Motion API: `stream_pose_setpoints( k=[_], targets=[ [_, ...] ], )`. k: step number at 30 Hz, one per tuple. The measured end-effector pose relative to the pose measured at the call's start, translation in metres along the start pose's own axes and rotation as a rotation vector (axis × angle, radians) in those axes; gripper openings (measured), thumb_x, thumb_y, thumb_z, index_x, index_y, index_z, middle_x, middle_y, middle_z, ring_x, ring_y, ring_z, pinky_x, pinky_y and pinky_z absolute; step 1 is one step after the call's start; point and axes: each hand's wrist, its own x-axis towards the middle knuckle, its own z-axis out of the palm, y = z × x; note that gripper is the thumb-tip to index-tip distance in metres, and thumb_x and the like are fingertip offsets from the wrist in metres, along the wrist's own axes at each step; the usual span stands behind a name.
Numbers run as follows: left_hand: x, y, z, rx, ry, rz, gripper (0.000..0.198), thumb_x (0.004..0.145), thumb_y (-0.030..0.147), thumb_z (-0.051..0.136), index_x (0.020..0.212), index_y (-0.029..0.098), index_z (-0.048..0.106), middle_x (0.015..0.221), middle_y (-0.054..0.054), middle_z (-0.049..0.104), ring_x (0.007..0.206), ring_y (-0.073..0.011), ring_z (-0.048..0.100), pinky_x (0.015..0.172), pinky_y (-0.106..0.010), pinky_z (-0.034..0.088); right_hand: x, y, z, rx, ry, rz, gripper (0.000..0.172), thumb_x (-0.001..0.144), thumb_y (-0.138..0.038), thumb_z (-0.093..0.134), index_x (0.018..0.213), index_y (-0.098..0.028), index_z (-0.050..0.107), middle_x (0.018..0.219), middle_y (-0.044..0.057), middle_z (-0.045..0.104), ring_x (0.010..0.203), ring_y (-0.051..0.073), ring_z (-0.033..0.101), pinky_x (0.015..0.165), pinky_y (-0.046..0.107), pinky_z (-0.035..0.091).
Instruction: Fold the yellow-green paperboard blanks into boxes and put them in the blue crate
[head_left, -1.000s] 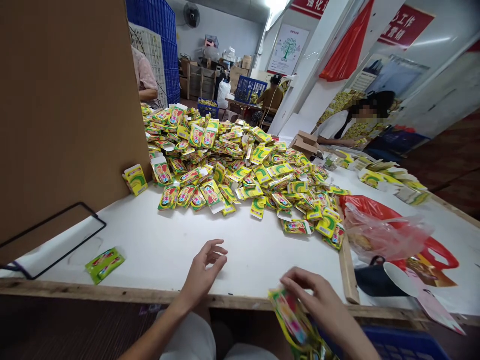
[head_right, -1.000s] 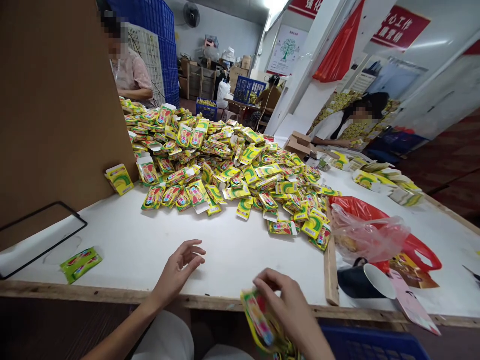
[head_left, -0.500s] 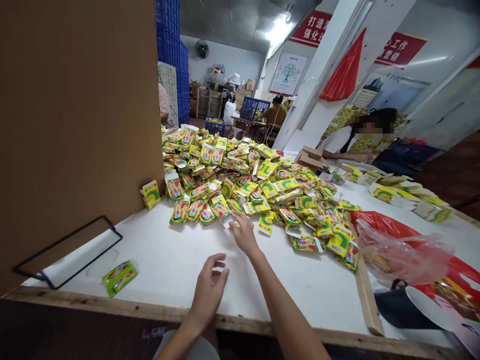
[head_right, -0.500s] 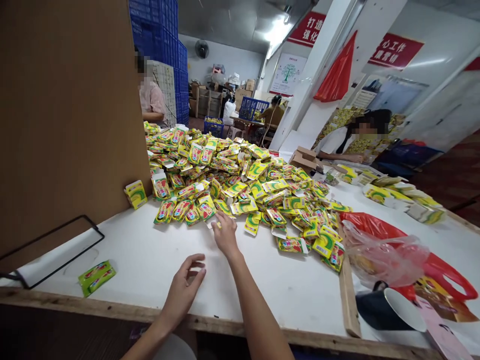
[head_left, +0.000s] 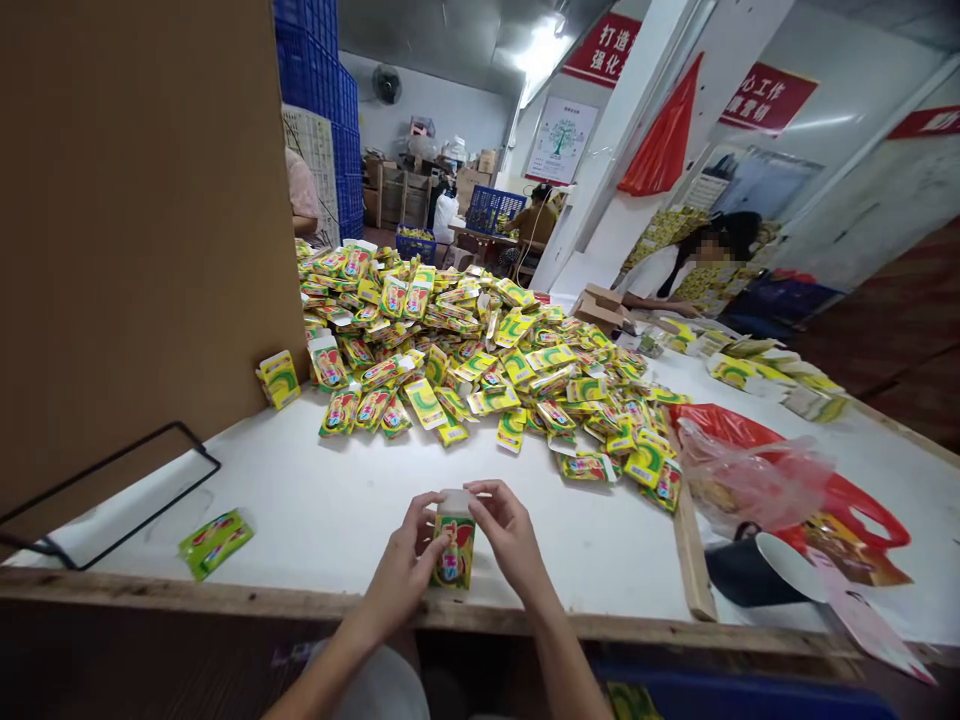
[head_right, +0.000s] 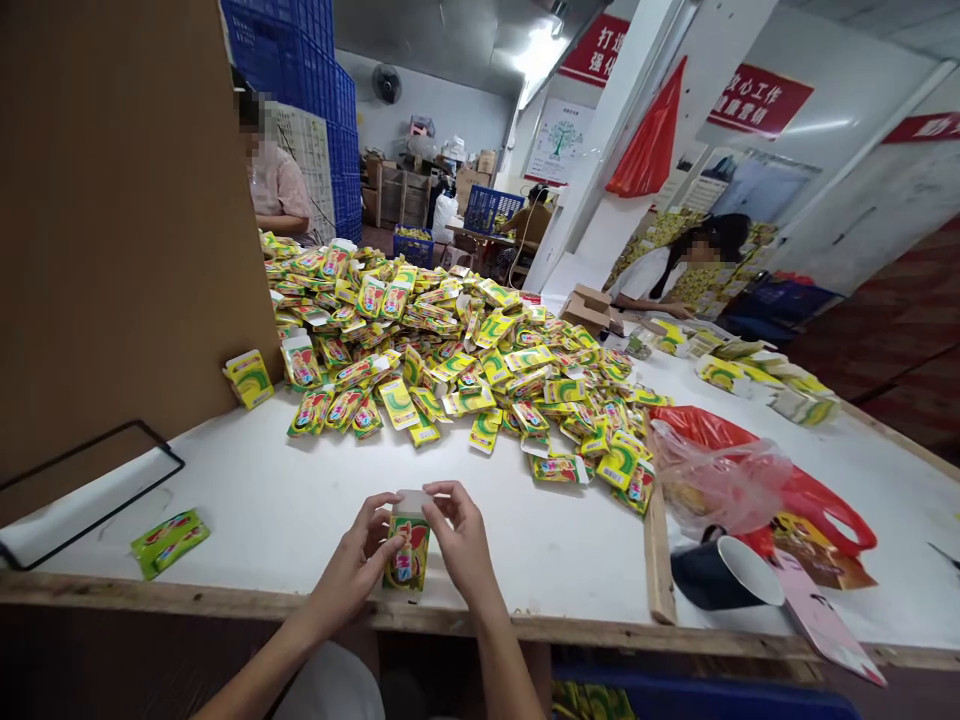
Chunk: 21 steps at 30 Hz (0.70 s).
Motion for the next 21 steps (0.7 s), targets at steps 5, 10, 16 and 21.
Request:
stream_pose_setpoints(
  k=[5,10,16,21],
  targets=[
    [0.007,-0.002,-0.002,0.095,-0.055,-0.040,0.020,0.086,0.030,0.051,0.099,0.018,0.059,0.083,-0.003,0.064,0.074,-0.0168,0.061,0.067,-0.026,0.048,-0.023,0.024,0.000,0.102,0.009,0.060,0.018,0.081,-0.034,0.063,0.091,-0.020,0.062,0.087,0.003,0.066,0.083,0.019,0.062,0.075,0.029,0.048],
    [0.013,-0.003,0.000,0.102,0.046,0.054,0.014,0.083,0.025,0.053,0.091,0.018,0.062,0.101,-0.006,0.063,0.099,-0.0207,0.059,0.085,-0.031,0.047,-0.019,0.022,-0.002,-0.042,0.049,0.011,0.018,0.084,-0.033,0.058,0.081,-0.018,0.066,0.080,0.004,0.066,0.079,0.019,0.061,0.073,0.029,0.048],
    [0.011,0.000,0.005,0.087,0.090,0.092,0.012,0.082,0.023,0.055,0.092,0.018,0.059,0.090,-0.004,0.064,0.088,-0.0178,0.061,0.082,-0.031,0.049,-0.025,0.014,0.001,-0.080,0.133,-0.088,0.014,0.083,-0.028,0.059,0.094,-0.020,0.064,0.091,0.005,0.067,0.086,0.019,0.062,0.077,0.030,0.048],
    [0.010,0.006,0.009,0.170,0.113,0.093,0.014,0.083,0.028,0.055,0.083,0.017,0.062,0.084,-0.004,0.064,0.082,-0.0171,0.061,0.077,-0.029,0.049,-0.029,0.008,0.003,-0.180,0.145,-0.088,0.010,0.084,-0.025,0.058,0.084,-0.018,0.066,0.085,0.005,0.067,0.082,0.018,0.061,0.075,0.029,0.047]
  ],
)
